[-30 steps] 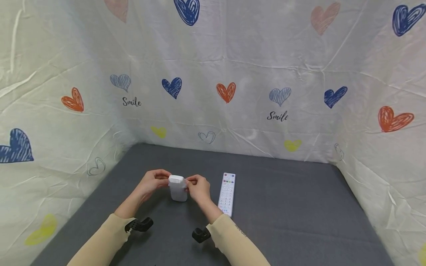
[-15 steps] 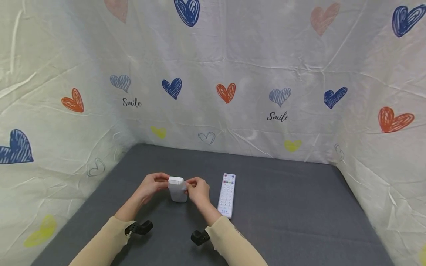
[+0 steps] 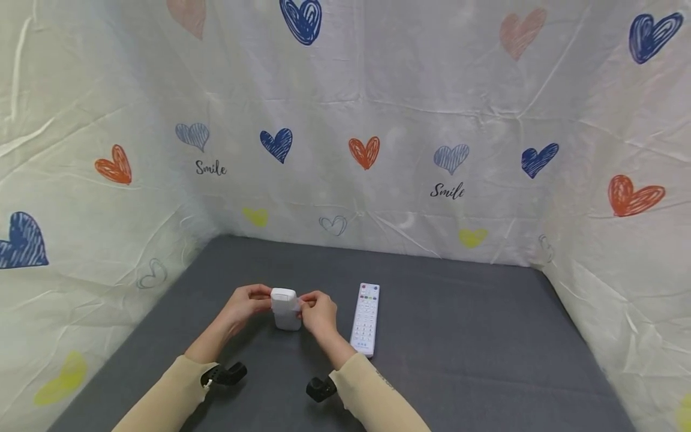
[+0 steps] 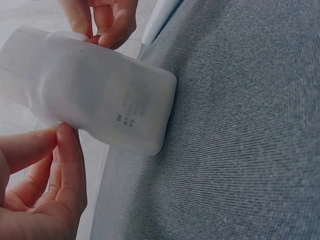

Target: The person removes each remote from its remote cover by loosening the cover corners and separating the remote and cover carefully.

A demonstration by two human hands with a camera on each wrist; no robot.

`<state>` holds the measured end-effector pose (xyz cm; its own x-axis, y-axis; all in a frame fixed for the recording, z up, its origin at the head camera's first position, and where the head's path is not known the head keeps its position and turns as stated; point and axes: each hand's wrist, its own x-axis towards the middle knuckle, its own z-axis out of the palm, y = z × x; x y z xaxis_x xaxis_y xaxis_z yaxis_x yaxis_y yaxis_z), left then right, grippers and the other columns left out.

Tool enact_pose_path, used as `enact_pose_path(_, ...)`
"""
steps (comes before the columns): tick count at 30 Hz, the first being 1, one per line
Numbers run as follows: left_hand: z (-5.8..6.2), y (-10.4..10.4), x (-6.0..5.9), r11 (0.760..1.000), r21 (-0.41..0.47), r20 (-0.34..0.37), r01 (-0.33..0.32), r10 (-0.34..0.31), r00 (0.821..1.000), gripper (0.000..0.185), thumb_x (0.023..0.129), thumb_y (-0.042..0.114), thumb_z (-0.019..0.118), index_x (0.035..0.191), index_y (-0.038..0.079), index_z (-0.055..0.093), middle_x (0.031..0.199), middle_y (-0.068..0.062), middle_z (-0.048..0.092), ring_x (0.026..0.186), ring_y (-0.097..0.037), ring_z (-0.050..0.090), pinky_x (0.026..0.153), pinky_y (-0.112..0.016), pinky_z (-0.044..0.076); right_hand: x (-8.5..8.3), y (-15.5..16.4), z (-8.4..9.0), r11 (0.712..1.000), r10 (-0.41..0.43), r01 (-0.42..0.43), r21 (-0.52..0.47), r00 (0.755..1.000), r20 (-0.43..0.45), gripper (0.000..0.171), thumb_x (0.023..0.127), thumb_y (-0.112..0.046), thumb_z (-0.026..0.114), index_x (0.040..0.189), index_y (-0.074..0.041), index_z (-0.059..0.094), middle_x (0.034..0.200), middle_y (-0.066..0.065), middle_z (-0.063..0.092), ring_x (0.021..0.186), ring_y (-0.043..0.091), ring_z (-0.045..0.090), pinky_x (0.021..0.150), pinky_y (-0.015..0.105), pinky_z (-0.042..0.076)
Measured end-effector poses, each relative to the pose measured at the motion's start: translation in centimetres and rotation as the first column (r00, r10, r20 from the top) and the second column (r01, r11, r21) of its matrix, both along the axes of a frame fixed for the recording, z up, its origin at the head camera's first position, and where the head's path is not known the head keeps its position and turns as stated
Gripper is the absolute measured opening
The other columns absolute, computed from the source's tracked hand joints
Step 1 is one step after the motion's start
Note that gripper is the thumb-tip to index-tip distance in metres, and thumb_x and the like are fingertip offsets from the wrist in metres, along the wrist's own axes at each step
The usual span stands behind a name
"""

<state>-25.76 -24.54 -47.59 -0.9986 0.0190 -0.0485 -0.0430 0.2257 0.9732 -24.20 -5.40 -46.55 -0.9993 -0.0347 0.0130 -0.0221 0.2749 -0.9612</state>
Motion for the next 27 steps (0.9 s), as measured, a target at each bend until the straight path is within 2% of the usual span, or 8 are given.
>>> enact_pose_path(9, -0.7, -0.1, 0.2, 1.000, 0.007, 0.002, 0.002, -0.002, 1.000, 0.024, 0.083, -0.006, 0.062, 0.106, -0.011, 0.059, 0.087, -0.006, 0.069, 0.077, -0.010, 0.063, 0.074, -0.029, 0.055, 0.1, -0.3, -0.5, 1.000, -0.009, 0.009, 0.015, 1.000, -0.001, 0.009, 0.089, -0.009, 0.064, 0.090, -0.001, 0.069, 0.070, 0.005, 0.067, 0.057, 0.010, 0.063, 0.052, 0.020, 0.049)
enact_pose_path(15, -0.9, 0.1, 0.2, 1.000, -0.006, 0.010, -0.007, 0.007, 1.000, 0.023, 0.083, -0.005, 0.063, 0.106, -0.010, 0.061, 0.090, -0.009, 0.070, 0.078, -0.011, 0.064, 0.075, -0.033, 0.055, 0.2, -0.2, -0.9, 1.000, -0.014, 0.014, 0.006, 1.000, 0.009, 0.008, 0.088, -0.008, 0.064, 0.090, -0.002, 0.069, 0.070, 0.004, 0.067, 0.058, 0.012, 0.065, 0.052, 0.020, 0.050)
enact_pose_path(16, -0.5, 0.3, 0.4, 1.000, -0.010, 0.015, -0.005, 0.005, 1.000, 0.023, 0.083, -0.005, 0.063, 0.106, -0.011, 0.060, 0.090, -0.009, 0.070, 0.078, -0.011, 0.064, 0.075, -0.034, 0.055, 0.2, -0.2, -0.9, 1.000, -0.014, 0.014, 0.007, 1.000, 0.011, 0.008, 0.088, -0.008, 0.064, 0.090, -0.002, 0.069, 0.070, 0.004, 0.067, 0.058, 0.012, 0.065, 0.052, 0.020, 0.049)
enact_pose_path(27, -1.0, 0.3, 0.1, 1.000, -0.004, 0.031, -0.015, 0.015, 0.999, 0.024, 0.084, -0.003, 0.064, 0.107, -0.009, 0.061, 0.089, -0.007, 0.069, 0.078, -0.011, 0.064, 0.074, -0.030, 0.054, 0.2, -0.2, -1.3, 0.999, -0.024, 0.025, -0.026, 0.999, 0.031, 0.007, 0.087, -0.005, 0.064, 0.090, 0.000, 0.069, 0.070, 0.005, 0.067, 0.057, 0.011, 0.064, 0.054, 0.021, 0.052)
